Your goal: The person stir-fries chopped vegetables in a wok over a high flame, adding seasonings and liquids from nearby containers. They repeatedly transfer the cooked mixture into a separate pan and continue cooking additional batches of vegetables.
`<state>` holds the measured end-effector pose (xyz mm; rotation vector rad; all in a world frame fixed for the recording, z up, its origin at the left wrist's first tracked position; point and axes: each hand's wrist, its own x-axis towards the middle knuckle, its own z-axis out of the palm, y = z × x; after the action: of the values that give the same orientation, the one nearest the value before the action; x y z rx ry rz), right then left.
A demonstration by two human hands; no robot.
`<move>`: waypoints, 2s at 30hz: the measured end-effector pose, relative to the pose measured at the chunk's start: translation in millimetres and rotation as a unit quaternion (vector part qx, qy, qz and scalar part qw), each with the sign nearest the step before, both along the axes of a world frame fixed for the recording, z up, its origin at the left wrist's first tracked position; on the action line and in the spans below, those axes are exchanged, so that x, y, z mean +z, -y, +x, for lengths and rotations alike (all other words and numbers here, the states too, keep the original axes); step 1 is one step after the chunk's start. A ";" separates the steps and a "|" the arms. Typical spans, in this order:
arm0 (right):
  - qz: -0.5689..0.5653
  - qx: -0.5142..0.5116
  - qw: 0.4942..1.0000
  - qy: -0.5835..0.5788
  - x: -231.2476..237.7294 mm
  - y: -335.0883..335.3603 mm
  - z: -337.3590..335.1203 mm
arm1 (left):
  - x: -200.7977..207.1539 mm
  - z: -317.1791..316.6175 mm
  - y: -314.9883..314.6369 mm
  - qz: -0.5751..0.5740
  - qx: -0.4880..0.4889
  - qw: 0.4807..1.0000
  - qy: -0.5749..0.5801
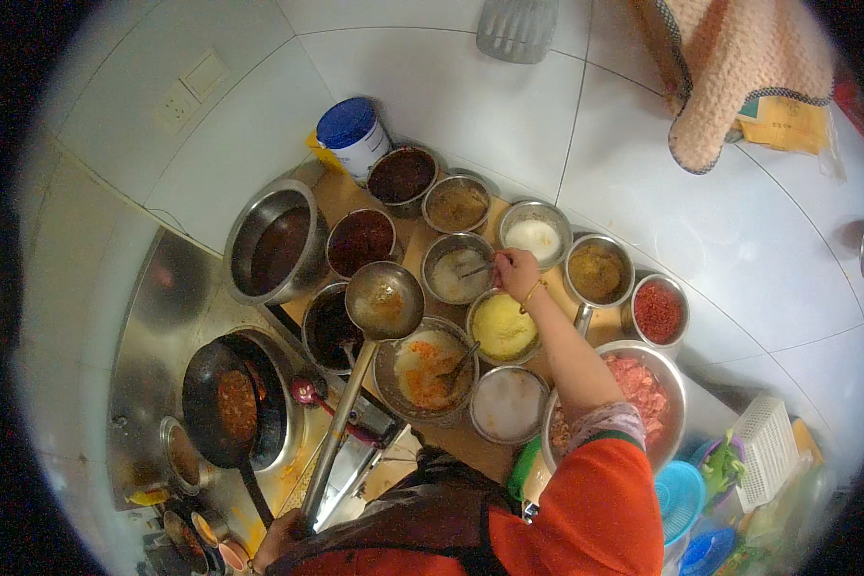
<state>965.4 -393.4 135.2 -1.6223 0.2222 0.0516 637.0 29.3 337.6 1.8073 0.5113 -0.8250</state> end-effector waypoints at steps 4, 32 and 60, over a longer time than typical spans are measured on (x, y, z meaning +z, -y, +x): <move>0.110 -0.052 0.992 -0.010 22.6 26.3 -11.0 | -0.4 9.2 -4.3 0.082 -0.089 0.993 0.000; 0.126 -0.150 0.979 0.053 53.2 20.2 58.2 | -22.2 47.6 9.9 0.065 -0.156 0.985 -0.043; -0.280 0.015 0.953 0.114 29.8 56.3 -120.8 | -40.1 21.0 -41.1 0.099 -0.231 0.967 0.033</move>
<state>844.6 -449.6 165.0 -2.1790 0.0307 -0.1929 658.0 70.4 297.6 2.1722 0.1270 -1.0512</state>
